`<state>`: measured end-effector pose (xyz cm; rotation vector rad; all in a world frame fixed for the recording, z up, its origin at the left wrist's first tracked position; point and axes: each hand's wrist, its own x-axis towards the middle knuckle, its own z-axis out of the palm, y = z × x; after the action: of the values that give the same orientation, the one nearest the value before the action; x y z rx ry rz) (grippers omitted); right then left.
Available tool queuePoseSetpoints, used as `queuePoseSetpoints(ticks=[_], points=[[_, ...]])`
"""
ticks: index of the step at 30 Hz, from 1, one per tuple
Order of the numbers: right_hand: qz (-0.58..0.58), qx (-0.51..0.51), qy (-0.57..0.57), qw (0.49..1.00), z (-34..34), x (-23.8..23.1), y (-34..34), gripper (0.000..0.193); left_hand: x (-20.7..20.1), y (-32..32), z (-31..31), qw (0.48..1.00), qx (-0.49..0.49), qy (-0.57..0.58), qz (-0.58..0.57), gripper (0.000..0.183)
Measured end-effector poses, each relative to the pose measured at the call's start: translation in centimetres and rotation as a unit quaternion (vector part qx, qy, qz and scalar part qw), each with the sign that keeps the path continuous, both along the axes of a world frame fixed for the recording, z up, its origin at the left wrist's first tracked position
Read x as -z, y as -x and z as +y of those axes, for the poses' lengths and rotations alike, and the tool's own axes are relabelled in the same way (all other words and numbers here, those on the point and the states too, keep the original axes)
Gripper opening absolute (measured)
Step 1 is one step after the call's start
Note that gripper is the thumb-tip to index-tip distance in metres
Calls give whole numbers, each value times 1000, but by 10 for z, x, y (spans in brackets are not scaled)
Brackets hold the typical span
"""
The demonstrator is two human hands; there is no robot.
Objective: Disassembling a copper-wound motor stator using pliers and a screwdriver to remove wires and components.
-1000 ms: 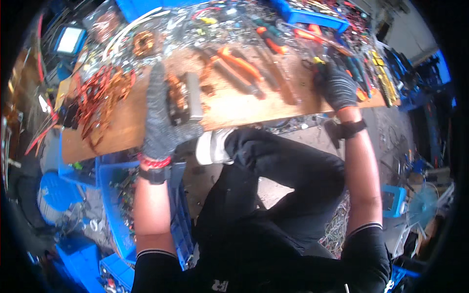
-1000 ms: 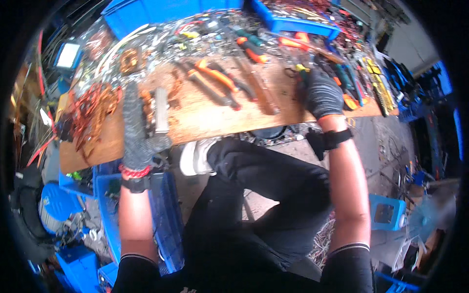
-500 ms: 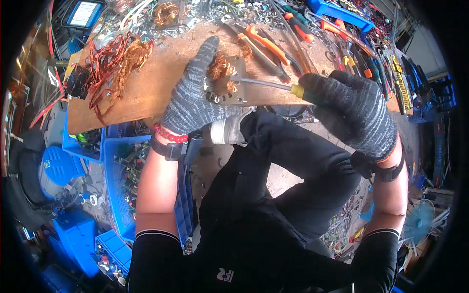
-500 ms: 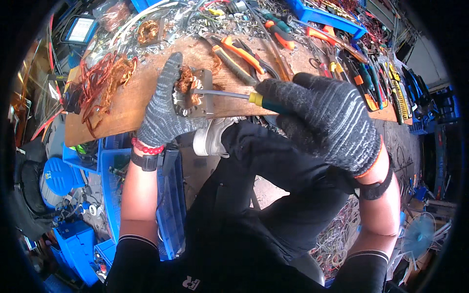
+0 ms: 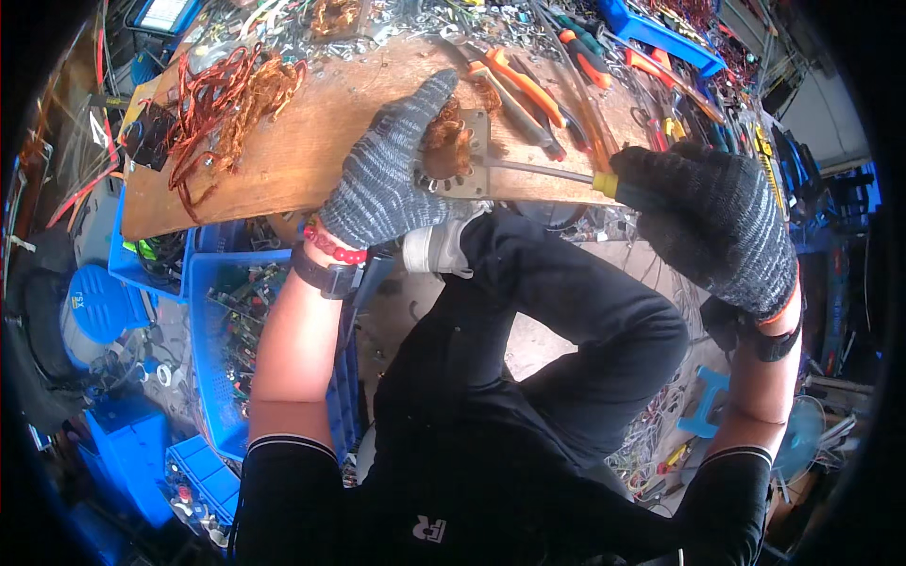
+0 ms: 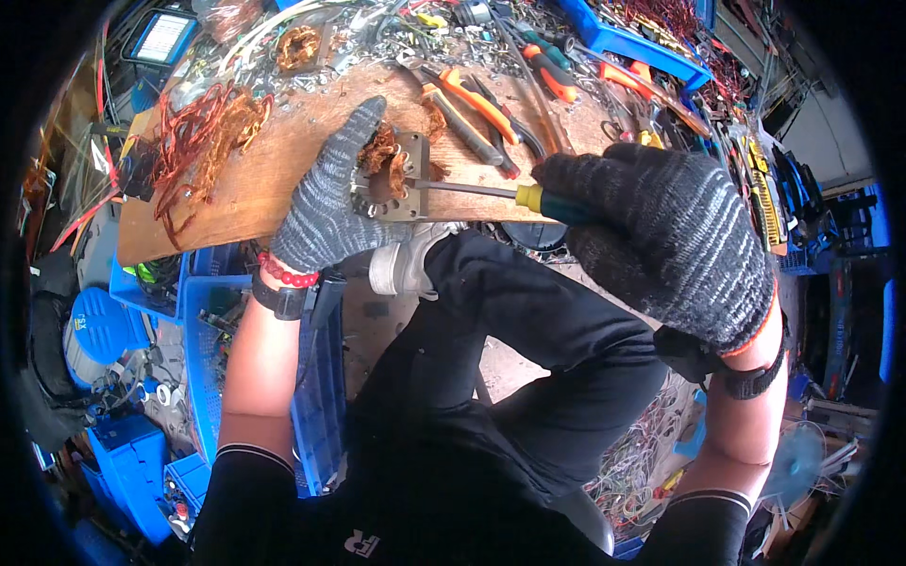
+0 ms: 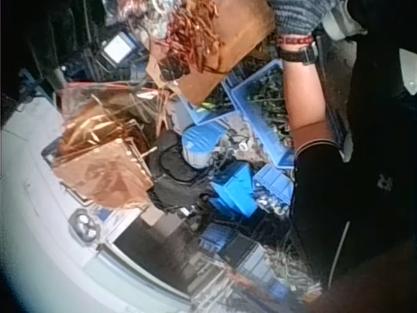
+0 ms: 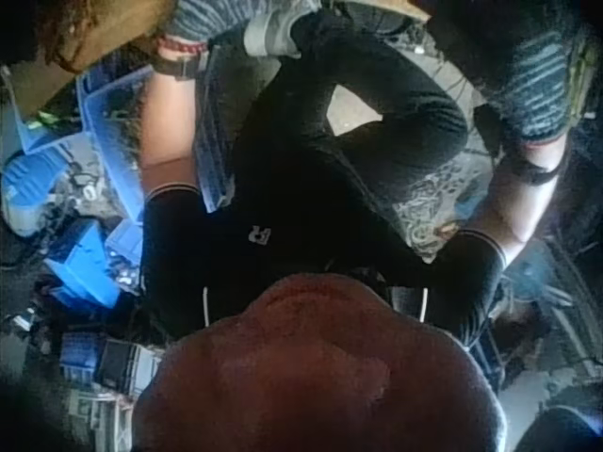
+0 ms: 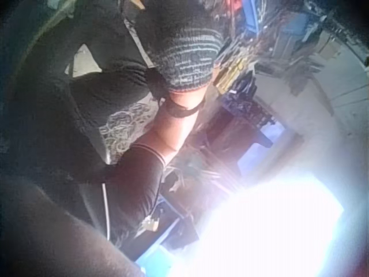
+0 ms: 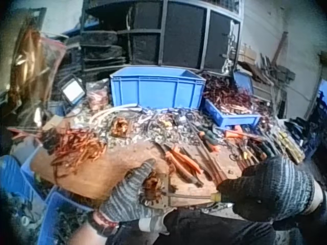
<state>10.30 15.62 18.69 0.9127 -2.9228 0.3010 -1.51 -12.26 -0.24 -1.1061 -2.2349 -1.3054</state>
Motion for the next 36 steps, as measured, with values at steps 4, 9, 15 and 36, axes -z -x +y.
queuePoseSetpoints(ticks=[4,9,15,36], points=[[22,-48,-11,999,6,10,8,46,-3,-2,1,1000,2,20,11,115],[-149,71,120,979,8,20,14,42,-4,-2,1,999,1,43,22,114],[-223,133,233,937,28,72,8,43,-13,-1,1,995,20,97,-31,122],[-108,202,182,956,-6,105,-19,37,-1,-4,18,989,-26,147,-15,113]])
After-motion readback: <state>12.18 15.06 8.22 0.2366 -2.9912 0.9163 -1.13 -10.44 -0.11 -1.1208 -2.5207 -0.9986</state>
